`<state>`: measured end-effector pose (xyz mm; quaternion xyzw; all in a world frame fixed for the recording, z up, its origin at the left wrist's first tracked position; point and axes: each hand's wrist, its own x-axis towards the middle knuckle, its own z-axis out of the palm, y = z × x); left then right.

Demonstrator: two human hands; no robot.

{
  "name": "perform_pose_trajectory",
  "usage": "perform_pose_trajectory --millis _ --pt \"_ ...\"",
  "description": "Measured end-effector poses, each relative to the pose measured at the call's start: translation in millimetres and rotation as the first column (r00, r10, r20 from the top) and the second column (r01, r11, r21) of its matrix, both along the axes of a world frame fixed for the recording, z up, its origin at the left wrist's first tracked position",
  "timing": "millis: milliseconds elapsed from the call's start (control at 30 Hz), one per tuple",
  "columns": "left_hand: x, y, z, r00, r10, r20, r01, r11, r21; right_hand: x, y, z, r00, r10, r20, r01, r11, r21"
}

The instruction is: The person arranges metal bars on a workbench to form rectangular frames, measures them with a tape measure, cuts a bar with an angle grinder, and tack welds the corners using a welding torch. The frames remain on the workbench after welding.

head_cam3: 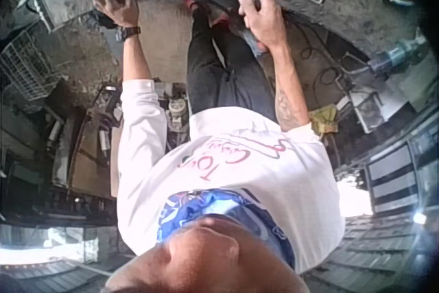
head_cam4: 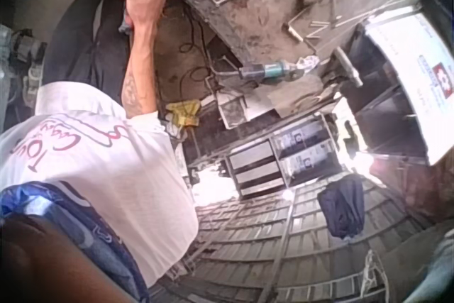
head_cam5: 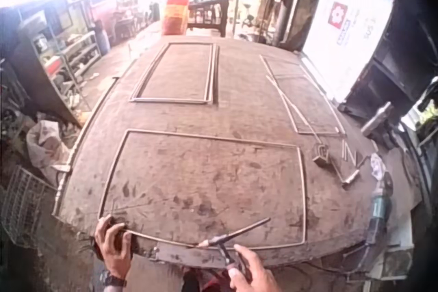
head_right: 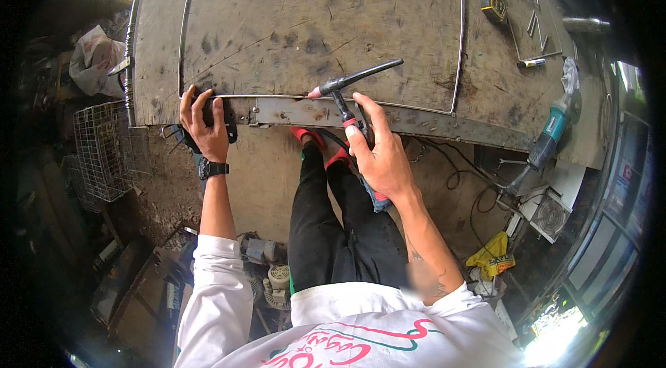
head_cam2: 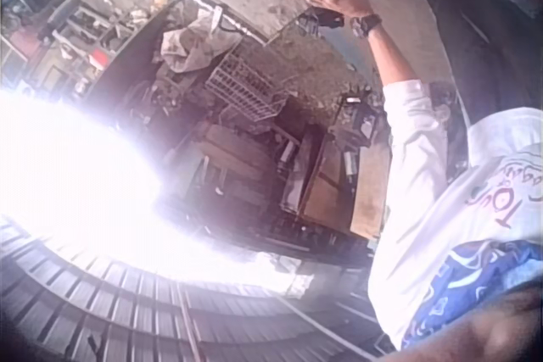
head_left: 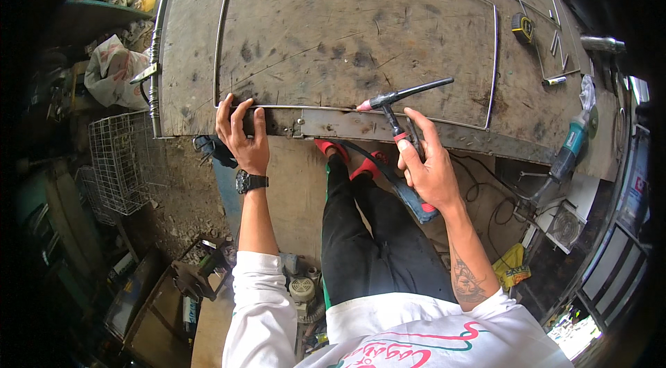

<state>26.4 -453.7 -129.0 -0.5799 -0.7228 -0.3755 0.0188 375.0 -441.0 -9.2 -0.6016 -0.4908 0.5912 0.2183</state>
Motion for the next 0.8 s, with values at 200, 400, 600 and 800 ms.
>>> perform_pose_trajectory --millis 200,400,600,800 --pt "-3 2 -9 1.0 0.015 0.024 -0.015 1.0 0.023 0 -3 -6 0.999 0.026 0.044 -0.028 0.998 0.058" --pt "-2 2 -8 1.0 0.015 0.017 -0.015 1.0 0.013 1 -2 -9 0.992 0.079 0.095 -0.09 0.989 0.117" --pt "-5 0 -13 0.999 0.017 0.042 -0.017 1.0 -0.005 -1 -2 -6 1.0 -0.008 0.007 0.007 0.999 0.046" --pt "-6 0 -11 1.0 0.01 0.028 -0.01 1.0 -0.005 1 -1 -3 1.0 -0.021 -0.012 0.021 1.0 0.019"
